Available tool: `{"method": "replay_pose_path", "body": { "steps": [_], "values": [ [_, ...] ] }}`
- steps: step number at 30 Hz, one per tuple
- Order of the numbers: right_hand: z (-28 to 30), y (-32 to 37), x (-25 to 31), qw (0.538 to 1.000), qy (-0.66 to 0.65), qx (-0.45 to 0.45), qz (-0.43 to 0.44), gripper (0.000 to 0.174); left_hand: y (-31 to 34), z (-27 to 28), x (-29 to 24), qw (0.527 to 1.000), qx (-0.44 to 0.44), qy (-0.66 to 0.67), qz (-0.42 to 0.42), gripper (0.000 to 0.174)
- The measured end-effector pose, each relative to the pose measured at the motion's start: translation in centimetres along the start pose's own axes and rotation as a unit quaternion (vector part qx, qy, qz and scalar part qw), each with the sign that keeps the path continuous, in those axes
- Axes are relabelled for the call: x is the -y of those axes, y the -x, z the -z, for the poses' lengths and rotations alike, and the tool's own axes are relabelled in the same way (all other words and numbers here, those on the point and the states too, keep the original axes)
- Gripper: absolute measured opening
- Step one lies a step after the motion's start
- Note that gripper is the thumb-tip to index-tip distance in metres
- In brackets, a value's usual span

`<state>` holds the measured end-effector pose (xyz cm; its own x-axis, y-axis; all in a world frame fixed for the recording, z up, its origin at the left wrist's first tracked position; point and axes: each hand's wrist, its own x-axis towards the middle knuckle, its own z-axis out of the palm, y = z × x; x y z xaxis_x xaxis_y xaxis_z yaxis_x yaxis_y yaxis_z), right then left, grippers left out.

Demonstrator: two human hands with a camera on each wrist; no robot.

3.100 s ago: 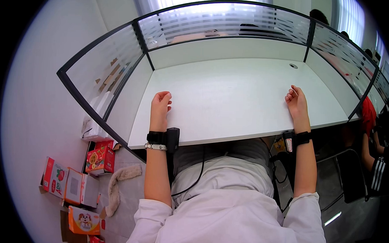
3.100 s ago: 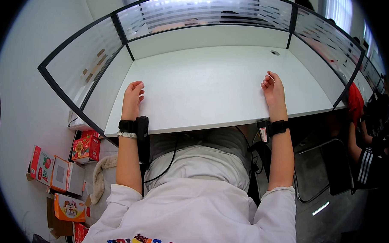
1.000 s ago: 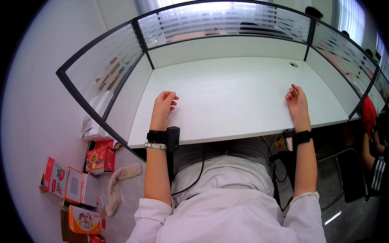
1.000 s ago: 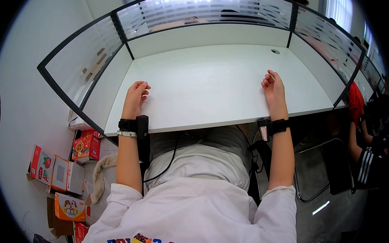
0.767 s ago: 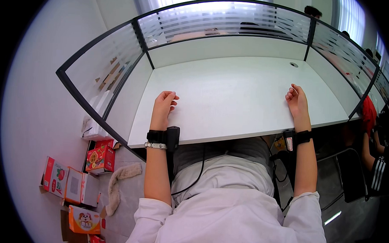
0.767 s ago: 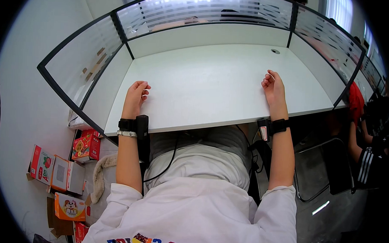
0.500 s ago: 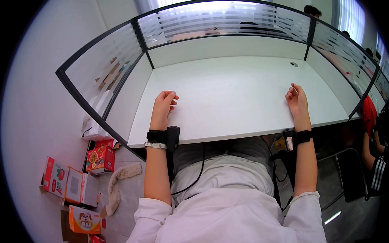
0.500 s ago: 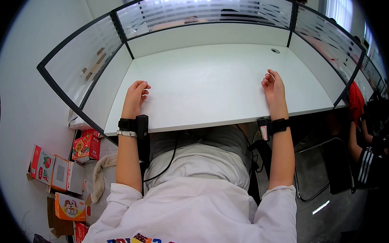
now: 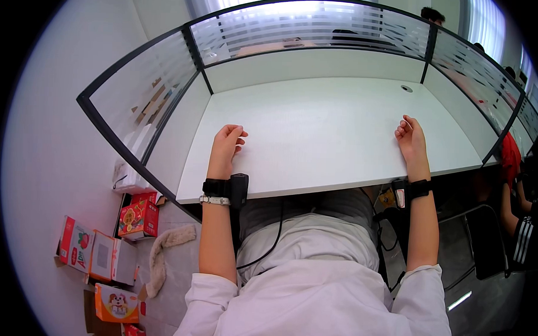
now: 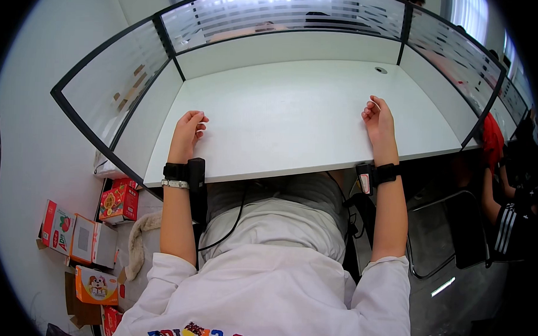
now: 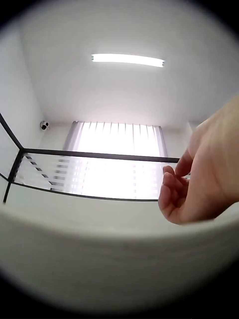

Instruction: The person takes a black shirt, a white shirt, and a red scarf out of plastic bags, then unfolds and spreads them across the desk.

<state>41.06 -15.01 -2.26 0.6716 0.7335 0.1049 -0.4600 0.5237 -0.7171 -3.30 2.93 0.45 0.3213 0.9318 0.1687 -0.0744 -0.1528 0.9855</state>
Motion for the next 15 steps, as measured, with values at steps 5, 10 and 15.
{"method": "replay_pose_path", "body": {
  "steps": [5,10,15],
  "values": [
    [0.02,-0.02,0.0,1.0,0.005,-0.002,0.002,0.012,0.07,-0.06,-0.16,1.0,-0.003,-0.007,0.006,0.013],
    [-0.09,0.14,0.06,1.0,0.005,0.0,0.003,0.012,0.12,-0.07,-0.17,1.0,0.0,-0.008,0.004,0.013],
    [-0.02,0.03,0.01,1.0,-0.001,0.0,0.001,0.012,-0.07,0.03,0.03,1.0,0.003,-0.01,0.002,0.013]
  ]
}}
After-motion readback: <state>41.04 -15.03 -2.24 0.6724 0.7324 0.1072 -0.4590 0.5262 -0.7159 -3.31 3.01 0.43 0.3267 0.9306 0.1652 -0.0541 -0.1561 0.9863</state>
